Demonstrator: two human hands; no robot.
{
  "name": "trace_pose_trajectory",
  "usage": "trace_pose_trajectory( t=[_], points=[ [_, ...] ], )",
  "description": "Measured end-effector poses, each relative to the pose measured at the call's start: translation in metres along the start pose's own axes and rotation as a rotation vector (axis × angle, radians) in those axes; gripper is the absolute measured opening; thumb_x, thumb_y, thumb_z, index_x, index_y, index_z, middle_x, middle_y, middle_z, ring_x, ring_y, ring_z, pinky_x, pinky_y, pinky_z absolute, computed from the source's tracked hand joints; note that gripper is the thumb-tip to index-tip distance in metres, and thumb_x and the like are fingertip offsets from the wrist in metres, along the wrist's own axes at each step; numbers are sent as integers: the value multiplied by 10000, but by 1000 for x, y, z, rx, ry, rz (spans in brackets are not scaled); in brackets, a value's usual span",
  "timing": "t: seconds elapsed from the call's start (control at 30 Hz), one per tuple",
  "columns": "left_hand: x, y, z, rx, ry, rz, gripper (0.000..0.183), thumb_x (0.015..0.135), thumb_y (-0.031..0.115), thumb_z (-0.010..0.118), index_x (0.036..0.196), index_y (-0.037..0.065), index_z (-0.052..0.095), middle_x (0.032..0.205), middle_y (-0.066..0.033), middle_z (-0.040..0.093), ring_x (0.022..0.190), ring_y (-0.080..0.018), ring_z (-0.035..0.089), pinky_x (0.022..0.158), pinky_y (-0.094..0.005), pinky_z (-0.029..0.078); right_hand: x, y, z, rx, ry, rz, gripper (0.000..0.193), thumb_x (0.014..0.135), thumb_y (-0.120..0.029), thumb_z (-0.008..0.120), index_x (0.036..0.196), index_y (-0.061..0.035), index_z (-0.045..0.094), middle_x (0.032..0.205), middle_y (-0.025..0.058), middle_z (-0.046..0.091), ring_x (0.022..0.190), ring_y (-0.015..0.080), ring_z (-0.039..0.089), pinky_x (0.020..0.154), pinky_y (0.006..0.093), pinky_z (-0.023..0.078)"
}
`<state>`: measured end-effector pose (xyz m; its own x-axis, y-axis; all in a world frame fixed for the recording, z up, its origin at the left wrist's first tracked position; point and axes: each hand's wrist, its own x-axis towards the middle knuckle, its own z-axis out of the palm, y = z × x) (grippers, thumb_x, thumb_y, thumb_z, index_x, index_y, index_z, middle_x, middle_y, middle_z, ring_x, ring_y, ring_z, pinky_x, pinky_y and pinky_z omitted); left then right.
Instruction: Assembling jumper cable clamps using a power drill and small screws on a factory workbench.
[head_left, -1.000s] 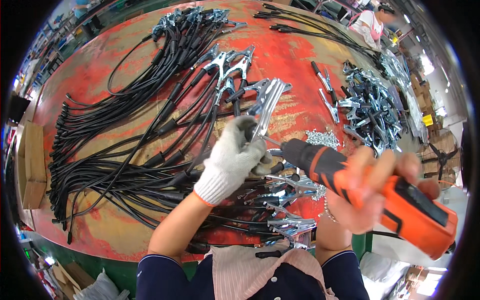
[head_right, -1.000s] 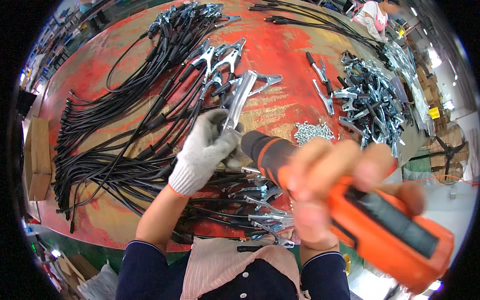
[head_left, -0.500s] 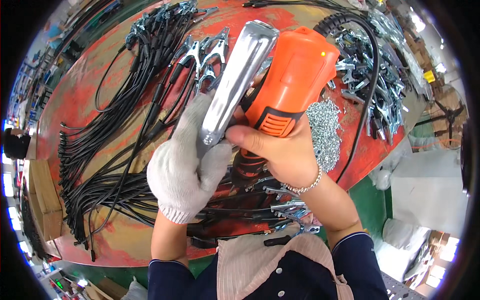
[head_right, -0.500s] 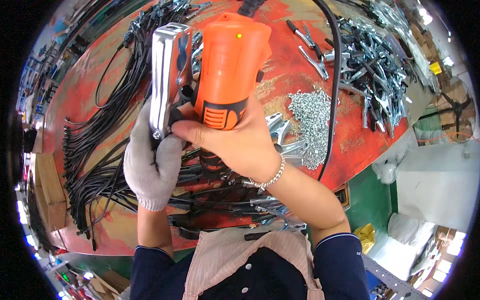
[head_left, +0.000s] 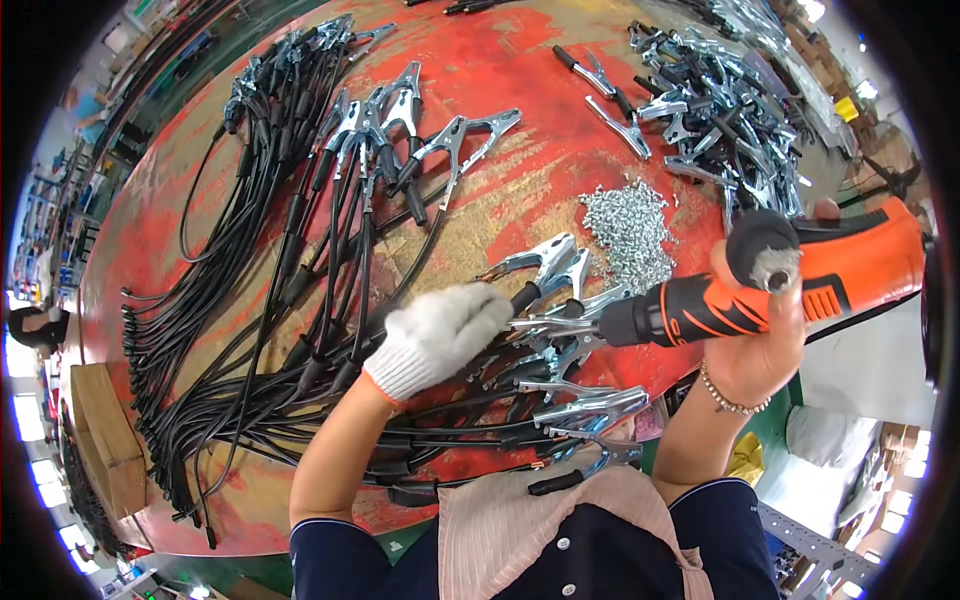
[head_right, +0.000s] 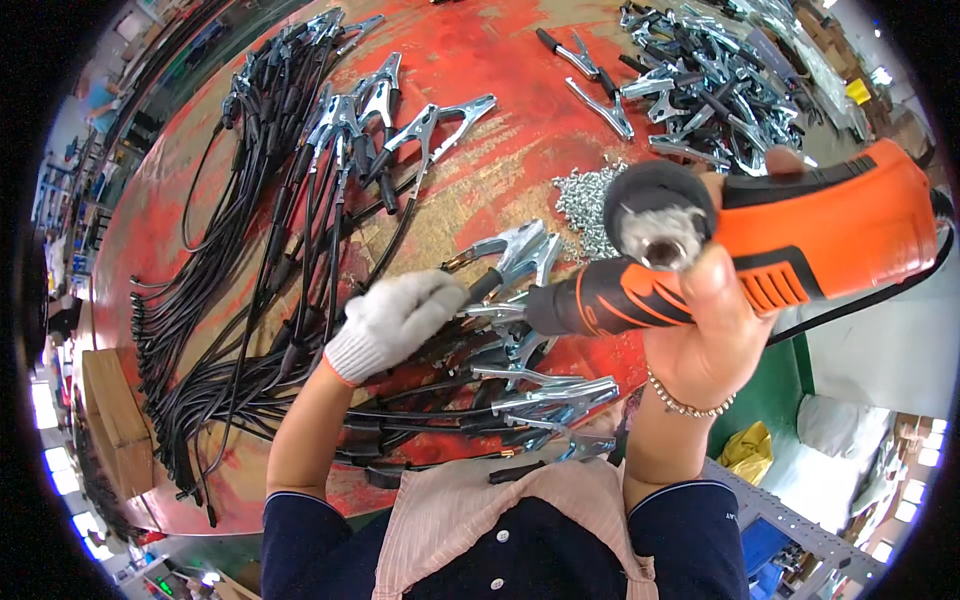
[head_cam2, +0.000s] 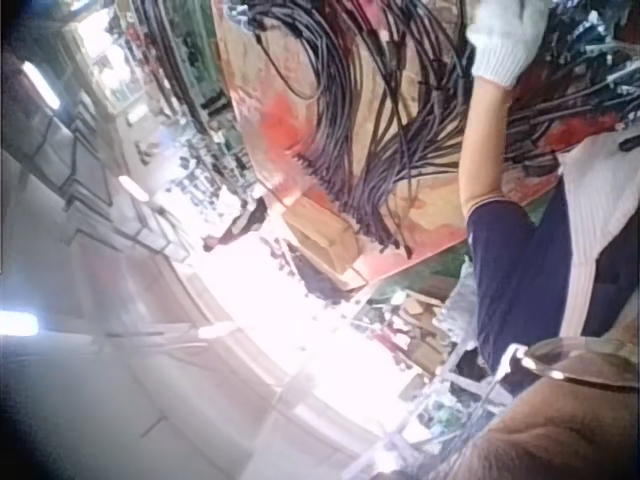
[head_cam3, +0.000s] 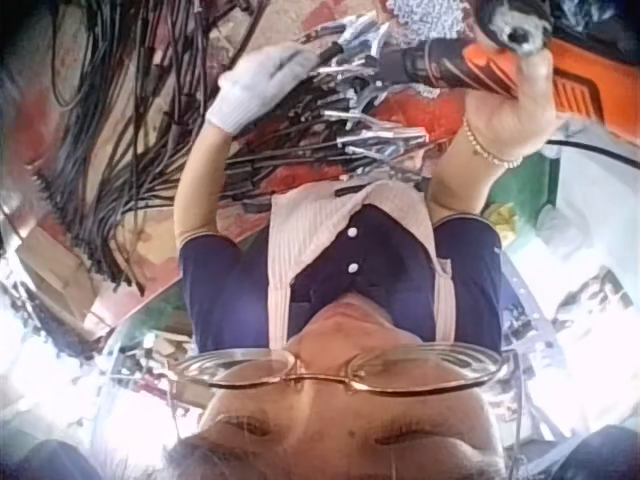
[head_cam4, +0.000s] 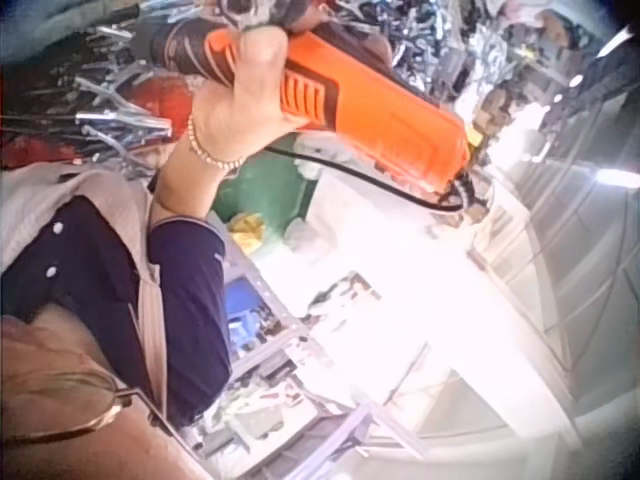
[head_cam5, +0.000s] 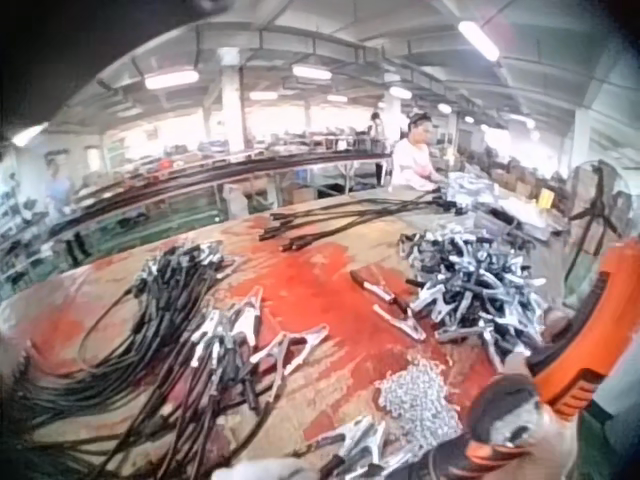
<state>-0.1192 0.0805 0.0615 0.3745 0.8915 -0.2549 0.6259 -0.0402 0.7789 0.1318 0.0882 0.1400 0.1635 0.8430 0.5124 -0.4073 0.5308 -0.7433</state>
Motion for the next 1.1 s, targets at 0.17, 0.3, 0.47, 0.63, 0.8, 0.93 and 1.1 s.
trace_pose_trajectory(
  t=[0.17,0.3,0.47,0.63,0.8,0.93,1.1],
  points=[
    [-7,16,-5,-220,-275,-128,360,938,366,477,1045,41,589,803,-87,615,742,-174,601,690,-299,477,-9,-11,-6,36,38,20,737,789,-79,660,1385,-14,232,963,126,512,824,202,565,739,355,492],
    [-20,14,12,-876,-582,-365,297,885,203,622,1089,2,545,860,-51,624,710,-93,574,647,-219,479,-10,-14,-8,6,30,31,744,786,-80,656,1386,-51,218,978,119,489,781,171,524,680,314,457],
    [-43,20,18,-1026,-672,-413,304,880,167,624,1114,22,497,917,-79,652,712,-98,605,621,-222,490,-2,-31,-14,70,-21,-37,717,763,-86,685,1356,-80,282,920,51,460,727,122,432,633,243,381],
    [-60,51,-10,-932,-358,-356,257,891,144,601,1057,-17,490,871,-80,637,676,-88,582,595,-234,486,19,-64,-14,570,-196,-1,535,775,-79,703,1237,-49,434,835,3,462,697,104,454,617,238,401],
    [-66,57,5,-1005,455,-116,175,882,-1,492,1054,-7,466,946,-179,637,718,-175,635,635,-317,542,7,-3,22,308,-221,98,647,726,-47,742,1267,-77,386,881,33,523,751,128,541,660,274,479],
    [-73,52,-3,-1198,512,-16,428,881,91,576,1240,-16,368,956,-173,626,721,-167,633,602,-272,526,-15,51,67,113,-168,476,530,711,61,752,1160,-37,487,928,25,589,872,130,632,741,283,535],
    [-86,46,-21,-1296,445,54,646,874,158,609,1379,-20,249,938,-163,619,684,-161,626,545,-241,507,-22,80,93,-69,-330,553,558,731,-22,776,1186,-31,454,913,26,631,838,105,617,745,252,506]
  ],
)
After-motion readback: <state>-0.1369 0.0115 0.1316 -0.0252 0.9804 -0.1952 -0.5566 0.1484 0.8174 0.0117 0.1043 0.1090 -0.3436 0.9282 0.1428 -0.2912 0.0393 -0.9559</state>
